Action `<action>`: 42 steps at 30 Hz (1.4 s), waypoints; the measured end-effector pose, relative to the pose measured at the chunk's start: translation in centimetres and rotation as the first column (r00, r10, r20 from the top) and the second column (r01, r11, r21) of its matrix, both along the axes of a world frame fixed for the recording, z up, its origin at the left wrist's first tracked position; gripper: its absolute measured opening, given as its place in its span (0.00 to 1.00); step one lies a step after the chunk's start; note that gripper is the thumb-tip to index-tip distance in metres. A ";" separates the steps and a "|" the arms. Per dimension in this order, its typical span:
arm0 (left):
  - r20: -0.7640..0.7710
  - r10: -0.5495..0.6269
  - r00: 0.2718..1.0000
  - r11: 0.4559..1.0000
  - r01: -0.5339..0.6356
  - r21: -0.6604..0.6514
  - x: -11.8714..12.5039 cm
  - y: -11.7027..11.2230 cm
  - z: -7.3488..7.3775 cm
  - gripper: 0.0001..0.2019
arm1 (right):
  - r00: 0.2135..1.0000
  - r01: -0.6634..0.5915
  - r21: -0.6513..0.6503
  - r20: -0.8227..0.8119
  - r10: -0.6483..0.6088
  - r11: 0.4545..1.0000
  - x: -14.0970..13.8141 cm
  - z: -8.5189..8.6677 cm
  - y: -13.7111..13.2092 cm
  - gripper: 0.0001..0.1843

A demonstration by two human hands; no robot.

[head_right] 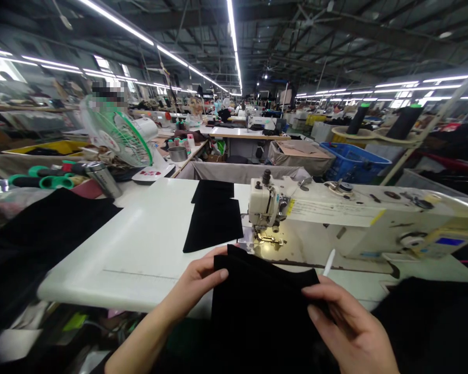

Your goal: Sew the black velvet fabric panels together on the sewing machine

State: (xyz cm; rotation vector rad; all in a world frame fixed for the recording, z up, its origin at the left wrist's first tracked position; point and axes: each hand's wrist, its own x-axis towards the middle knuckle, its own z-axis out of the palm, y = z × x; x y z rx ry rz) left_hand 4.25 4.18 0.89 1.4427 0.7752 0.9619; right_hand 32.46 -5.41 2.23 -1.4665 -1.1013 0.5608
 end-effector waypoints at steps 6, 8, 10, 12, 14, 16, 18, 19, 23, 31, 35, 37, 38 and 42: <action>-0.013 0.261 0.965 0.965 -0.261 0.014 0.4 0.0 0.7 0.06 | 0.959 0.056 -0.179 -0.266 -0.103 0.982 -1.3 1.2 0.4 0.24; -0.023 0.365 0.931 0.929 -0.363 0.071 0.2 -0.1 1.6 0.03 | 0.893 0.106 -0.277 -0.396 -0.215 0.955 -2.1 1.2 1.0 0.31; 0.003 0.379 0.925 0.924 -0.379 0.049 0.0 -0.5 2.6 0.03 | 0.827 0.141 -0.322 -0.481 -0.290 0.936 -2.7 0.9 1.6 0.36; 0.064 0.329 0.942 0.944 -0.328 -0.036 -0.1 -0.9 3.6 0.06 | 0.797 0.131 -0.308 -0.533 -0.285 0.942 -3.0 0.4 2.0 0.38; 0.115 0.327 0.938 0.944 -0.319 -0.084 0.0 -1.2 4.3 0.09 | 0.785 0.095 -0.284 -0.568 -0.247 0.954 -3.0 -0.3 2.1 0.40; 0.127 0.372 0.920 0.928 -0.365 -0.074 0.1 -1.4 4.7 0.12 | 0.771 0.090 -0.266 -0.592 -0.236 0.960 -2.8 -0.8 2.2 0.39; 0.147 0.428 0.892 0.904 -0.422 -0.067 0.2 -1.5 4.7 0.12 | 0.744 0.110 -0.254 -0.620 -0.249 0.961 -2.5 -1.2 2.2 0.37; 0.163 0.451 0.878 0.893 -0.445 -0.075 0.3 -1.4 4.7 0.11 | 0.729 0.126 -0.255 -0.632 -0.264 0.959 -2.4 -1.3 2.3 0.36; 0.201 0.499 0.843 0.866 -0.477 -0.148 0.6 -1.2 4.4 0.10 | 0.676 0.184 -0.260 -0.666 -0.314 0.948 -2.1 -1.4 2.5 0.35; 0.220 0.522 0.824 0.849 -0.477 -0.228 0.7 -0.8 4.7 0.11 | 0.717 0.179 -0.179 -0.649 -0.253 0.967 -1.6 -1.9 2.6 0.33; 0.213 0.531 0.820 0.844 -0.491 -0.216 0.9 -0.8 5.0 0.11 | 0.669 0.205 -0.170 -0.695 -0.264 0.964 -2.3 -0.7 2.7 0.32; 0.201 0.535 0.821 0.842 -0.496 -0.212 0.9 -0.7 5.0 0.11 | 0.666 0.209 -0.164 -0.698 -0.263 0.964 -2.5 -0.2 2.7 0.31; 0.196 0.537 0.820 0.840 -0.500 -0.209 0.9 -0.6 5.0 0.12 | 0.669 0.207 -0.159 -0.697 -0.258 0.965 -2.5 -0.2 2.8 0.30; 0.190 0.556 0.809 0.830 -0.526 -0.185 0.7 -0.3 4.6 0.12 | 0.736 0.209 -0.083 -0.643 -0.213 0.974 -2.4 -0.8 3.0 0.27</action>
